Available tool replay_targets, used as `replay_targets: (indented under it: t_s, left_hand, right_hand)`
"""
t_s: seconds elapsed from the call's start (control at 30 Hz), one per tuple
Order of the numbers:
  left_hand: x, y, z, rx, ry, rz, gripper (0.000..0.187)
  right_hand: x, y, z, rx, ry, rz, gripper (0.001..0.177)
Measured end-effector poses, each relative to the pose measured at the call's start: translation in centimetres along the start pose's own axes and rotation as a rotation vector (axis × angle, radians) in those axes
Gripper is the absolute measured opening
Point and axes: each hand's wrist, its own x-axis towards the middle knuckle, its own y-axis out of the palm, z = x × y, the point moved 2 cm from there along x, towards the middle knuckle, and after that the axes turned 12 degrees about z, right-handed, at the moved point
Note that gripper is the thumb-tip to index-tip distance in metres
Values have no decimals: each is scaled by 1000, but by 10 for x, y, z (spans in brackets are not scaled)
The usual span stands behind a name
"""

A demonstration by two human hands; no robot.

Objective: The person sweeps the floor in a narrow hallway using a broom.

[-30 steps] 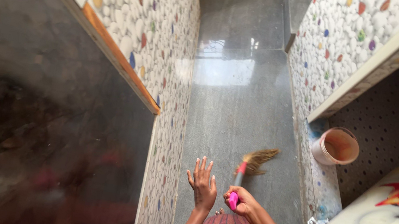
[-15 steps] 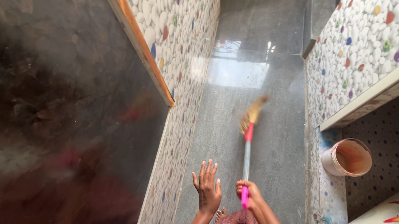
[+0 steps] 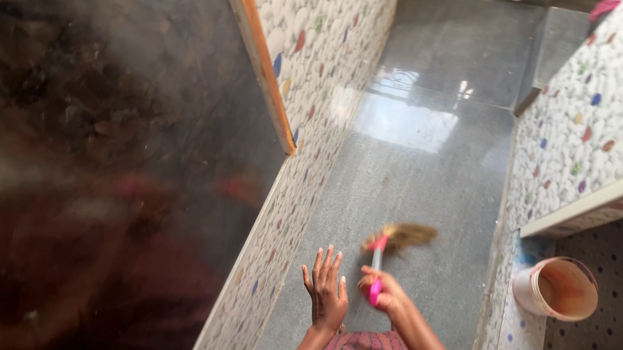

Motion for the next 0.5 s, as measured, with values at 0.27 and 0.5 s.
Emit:
replay_targets:
  t_s: [0.27, 0.5]
  left_hand:
    - [0, 13, -22, 12, -110, -95, 59]
    - [6, 36, -49, -9, -182, -176, 58]
  right_hand:
    - [-35, 6, 35, -418, -116, -195, 35]
    - [-110, -27, 28, -975, 2, -298, 11]
